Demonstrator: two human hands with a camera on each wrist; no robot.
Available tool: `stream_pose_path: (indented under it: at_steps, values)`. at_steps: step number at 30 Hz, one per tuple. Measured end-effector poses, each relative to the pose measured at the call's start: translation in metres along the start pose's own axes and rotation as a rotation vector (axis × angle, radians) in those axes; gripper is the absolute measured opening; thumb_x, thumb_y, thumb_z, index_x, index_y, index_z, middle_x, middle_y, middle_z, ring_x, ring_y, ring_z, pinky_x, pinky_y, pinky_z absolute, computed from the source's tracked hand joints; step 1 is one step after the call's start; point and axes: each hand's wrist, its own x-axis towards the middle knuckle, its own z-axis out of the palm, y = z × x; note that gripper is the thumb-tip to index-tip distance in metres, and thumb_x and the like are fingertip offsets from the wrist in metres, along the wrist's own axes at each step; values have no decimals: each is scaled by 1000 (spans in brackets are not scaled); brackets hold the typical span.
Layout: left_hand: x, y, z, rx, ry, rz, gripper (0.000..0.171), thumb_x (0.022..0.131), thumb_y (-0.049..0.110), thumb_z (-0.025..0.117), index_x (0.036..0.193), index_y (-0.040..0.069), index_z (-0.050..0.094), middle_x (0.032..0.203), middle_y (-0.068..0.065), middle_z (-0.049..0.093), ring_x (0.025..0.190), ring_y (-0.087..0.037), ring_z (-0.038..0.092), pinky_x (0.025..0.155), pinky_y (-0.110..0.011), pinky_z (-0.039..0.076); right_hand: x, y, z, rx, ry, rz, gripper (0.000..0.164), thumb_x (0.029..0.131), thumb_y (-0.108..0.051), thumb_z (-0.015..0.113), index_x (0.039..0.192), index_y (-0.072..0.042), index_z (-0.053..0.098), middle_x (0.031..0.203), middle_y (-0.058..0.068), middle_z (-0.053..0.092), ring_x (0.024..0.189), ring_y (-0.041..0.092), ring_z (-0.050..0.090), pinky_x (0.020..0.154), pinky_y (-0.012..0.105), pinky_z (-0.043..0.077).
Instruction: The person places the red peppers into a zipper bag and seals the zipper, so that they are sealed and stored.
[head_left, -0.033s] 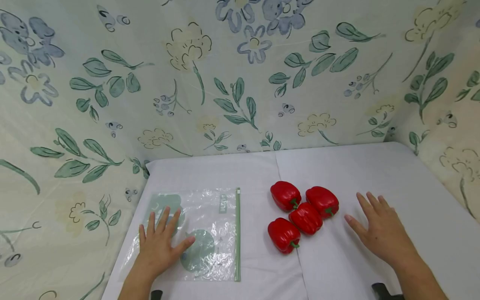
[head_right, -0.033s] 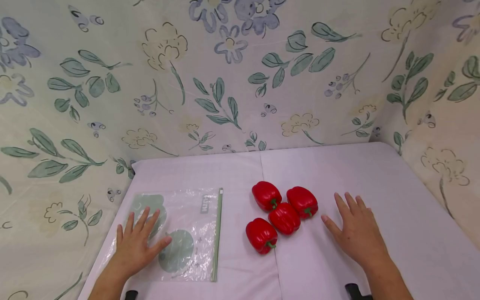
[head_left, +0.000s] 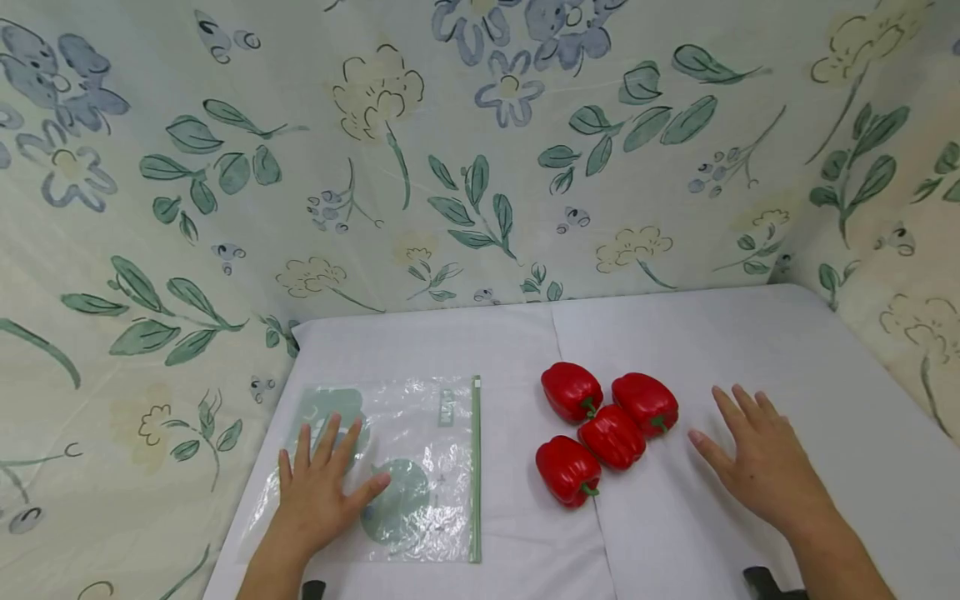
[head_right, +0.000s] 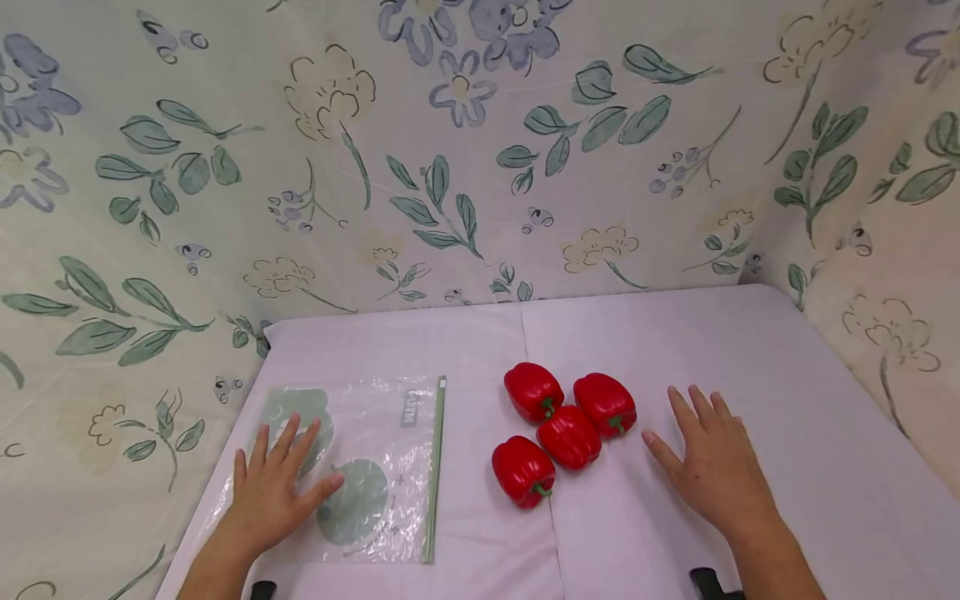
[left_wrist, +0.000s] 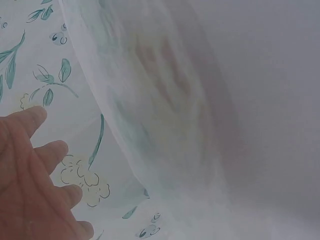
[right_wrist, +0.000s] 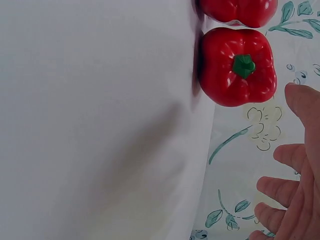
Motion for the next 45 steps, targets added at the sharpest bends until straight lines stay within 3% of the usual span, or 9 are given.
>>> stream_pose_path:
  at_steps: [12,16,20,24,28,32,39,45]
  values:
    - [-2,1,7,1,20,-2,92,88,73,59,160,21,33,170,-17,18,154,-54,3,115,-80,-1,0,-3,3,29,20,-15,86,97,-40,65,160,-3,21,160,36,22,152,55,6,116,77,10]
    - [-4,5,12,-45,49,1,90,88,69,62,159,21,35,167,-20,25,151,-56,12,114,-80,7,-1,-7,3,66,35,-9,85,97,-38,66,160,-4,22,158,35,25,151,55,12,110,79,22]
    - [-7,13,18,-91,94,-6,89,89,66,66,158,20,35,157,-23,37,142,-53,28,108,-76,24,-3,-14,2,125,44,8,81,99,-39,64,160,-4,23,156,35,29,147,56,20,99,81,33]
    - [-11,26,21,-139,125,-8,81,91,61,67,154,16,44,143,-20,53,128,-46,44,101,-69,40,-6,-23,1,207,36,56,77,102,-42,59,161,-6,24,156,33,31,142,57,27,94,82,37]
    - [-15,37,21,-205,114,-20,70,93,58,66,145,12,54,129,-12,64,119,-36,53,98,-59,49,-9,-34,1,273,38,115,72,103,-44,55,161,-10,27,156,31,34,139,56,33,93,81,39]
    - [-18,45,20,-278,101,-46,64,95,55,65,142,11,57,121,-5,68,113,-28,60,93,-51,52,-12,-42,2,313,64,147,66,104,-41,54,159,-11,32,154,30,38,132,54,42,93,77,43]
    - [-21,59,18,-448,58,-132,53,98,47,65,140,16,59,115,3,70,97,-10,61,82,-28,54,-18,-55,7,368,89,189,62,105,-40,53,158,-13,36,150,29,43,123,52,53,91,72,49]
    - [-24,75,19,-545,44,-108,49,98,47,65,135,17,62,108,4,70,86,-7,60,72,-21,53,-23,-68,11,432,127,175,56,105,-36,53,155,-13,40,148,24,48,123,46,56,94,68,50]
